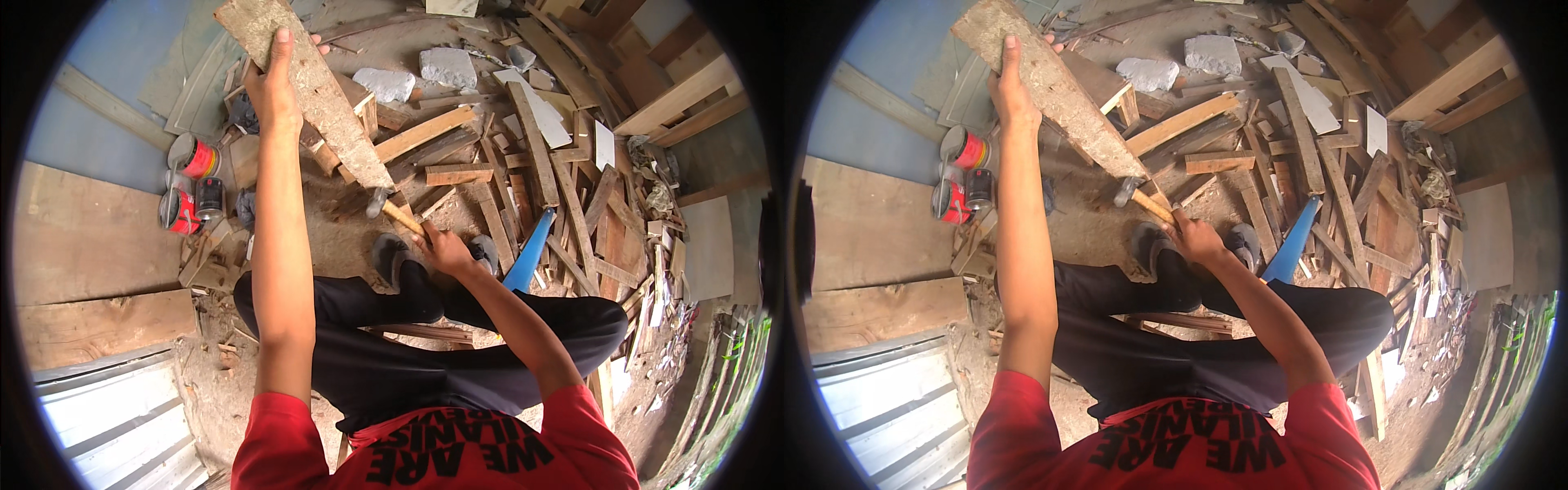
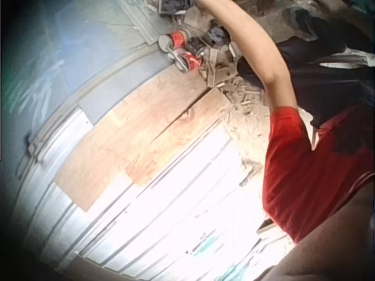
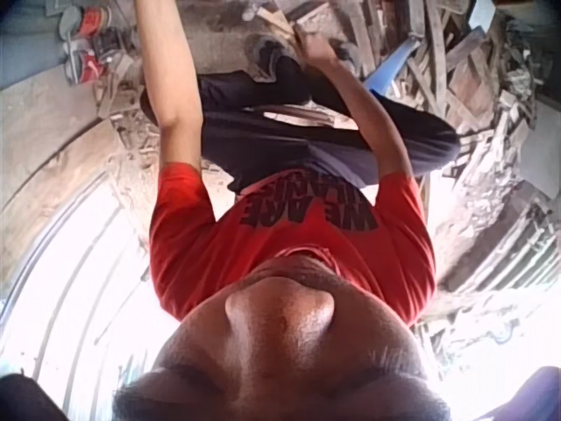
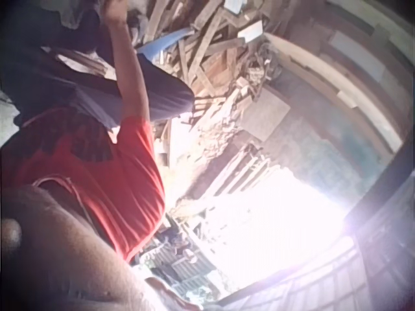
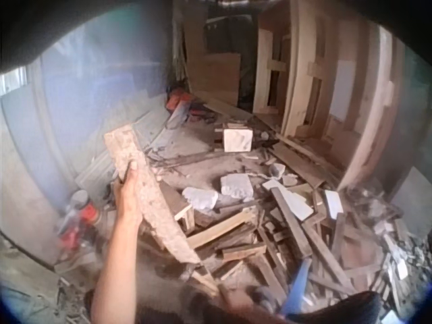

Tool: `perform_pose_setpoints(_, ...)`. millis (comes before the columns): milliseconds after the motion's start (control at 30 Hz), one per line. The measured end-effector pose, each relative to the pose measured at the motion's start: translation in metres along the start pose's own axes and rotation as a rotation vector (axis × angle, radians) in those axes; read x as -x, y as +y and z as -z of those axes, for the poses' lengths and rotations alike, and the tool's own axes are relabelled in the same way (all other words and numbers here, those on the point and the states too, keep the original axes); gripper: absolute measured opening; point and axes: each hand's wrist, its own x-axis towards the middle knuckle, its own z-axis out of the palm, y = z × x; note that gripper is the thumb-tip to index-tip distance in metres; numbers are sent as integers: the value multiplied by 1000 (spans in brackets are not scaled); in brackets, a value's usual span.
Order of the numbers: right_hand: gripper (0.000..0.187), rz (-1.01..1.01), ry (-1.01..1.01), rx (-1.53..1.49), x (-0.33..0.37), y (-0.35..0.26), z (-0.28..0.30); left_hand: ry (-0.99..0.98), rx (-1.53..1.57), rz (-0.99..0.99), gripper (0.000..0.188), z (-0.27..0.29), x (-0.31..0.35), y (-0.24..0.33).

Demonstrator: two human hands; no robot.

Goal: The person sits on the floor and uses a hammer to break a long piece of wood into smaller pieces. They repeatedly strike the wood, reposition it, and break off smaller fragments, accumulating a pile of wood debris.

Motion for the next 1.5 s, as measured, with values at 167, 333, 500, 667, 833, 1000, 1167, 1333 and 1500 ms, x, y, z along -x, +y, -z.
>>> perform_pose_setpoints(167, 43, -119, -83, -203, -7, -1, 14, -33, -131, 25, 79, 7, 1, -5)
perform_pose_setpoints(333, 41, -16, -27, -380, -4, 0, 14, -123, 92, 60, 94, 38, -6, -17)
perform_pose_setpoints(500, 34, 205, 211, -747, 23, -19, 0, -218, 440, 186, 105, 100, -4, -14)
perform_pose_setpoints(667, 41, -196, 164, -476, -6, -46, 37, -122, 304, 190, 110, 161, -10, -5)
perform_pose_setpoints(833, 41, -388, 148, -287, 11, 12, -9, 207, 130, 273, 102, 174, 34, 17)
perform_pose_setpoints(1000, 38, -506, 63, -605, 39, 11, -33, -172, 427, 162, 64, 298, 59, 20)
perform_pose_setpoints(1167, 41, -608, 47, -507, 33, 22, -48, -273, 562, 130, 40, 341, 98, 16)
perform_pose_setpoints(1333, 39, -614, 106, -400, 35, 32, -63, -171, 531, 86, 52, 369, 120, 24)
perform_pose_setpoints(1500, 33, -776, 26, -587, 39, 30, -60, 460, 254, 43, 96, 361, 143, 29)
